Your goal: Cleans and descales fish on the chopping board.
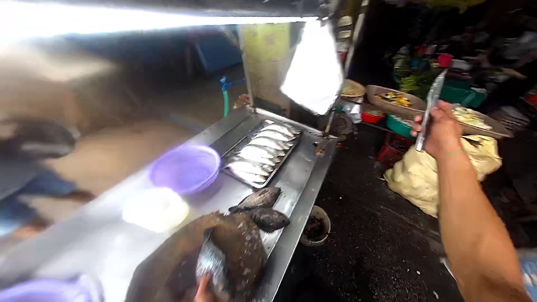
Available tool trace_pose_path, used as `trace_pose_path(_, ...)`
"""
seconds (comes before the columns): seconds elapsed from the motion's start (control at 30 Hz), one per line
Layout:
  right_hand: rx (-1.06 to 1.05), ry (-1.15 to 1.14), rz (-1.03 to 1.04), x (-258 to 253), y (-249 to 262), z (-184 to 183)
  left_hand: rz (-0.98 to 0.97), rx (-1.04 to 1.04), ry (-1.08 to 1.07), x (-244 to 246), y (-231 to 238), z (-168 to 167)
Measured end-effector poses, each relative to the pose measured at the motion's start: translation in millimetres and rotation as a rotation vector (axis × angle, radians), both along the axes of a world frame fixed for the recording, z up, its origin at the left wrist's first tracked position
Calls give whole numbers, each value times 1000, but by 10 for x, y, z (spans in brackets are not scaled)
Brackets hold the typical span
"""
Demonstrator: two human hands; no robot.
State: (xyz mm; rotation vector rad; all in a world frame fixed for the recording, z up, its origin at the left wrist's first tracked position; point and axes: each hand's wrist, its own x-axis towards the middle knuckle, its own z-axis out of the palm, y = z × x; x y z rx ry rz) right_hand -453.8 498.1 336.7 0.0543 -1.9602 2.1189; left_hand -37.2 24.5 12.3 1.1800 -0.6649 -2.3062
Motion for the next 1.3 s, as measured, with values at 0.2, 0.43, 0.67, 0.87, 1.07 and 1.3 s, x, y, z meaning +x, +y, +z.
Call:
trace_pose_path(0.2, 824, 39, 840, 1802, -2153, -1469, 224, -14, -93, -436, -38, 91)
trace_pose_path(0.43, 1157, -98, 1197, 2794, -3419, -2621, 335, 51, -111, -525, -41, 77)
trace_pose_path(0.67, 1266, -59, 1283, 2670, -3530, -2504, 395, 65, -165, -449, -39, -59)
trace_pose_path(0.87, 1308, 17, 1434, 2798, -3368, -2370, 390, 82, -76, -351, -89, 86)
trace_pose_path(1.07, 1316, 103, 1446, 2933, -3357, -2413, 331, 227, 39, -200, -72, 74)
trace_pose_path(1.3, 1046, 120, 1352, 3037, -3353, -2706, 315, 287, 126, -33, -88, -4)
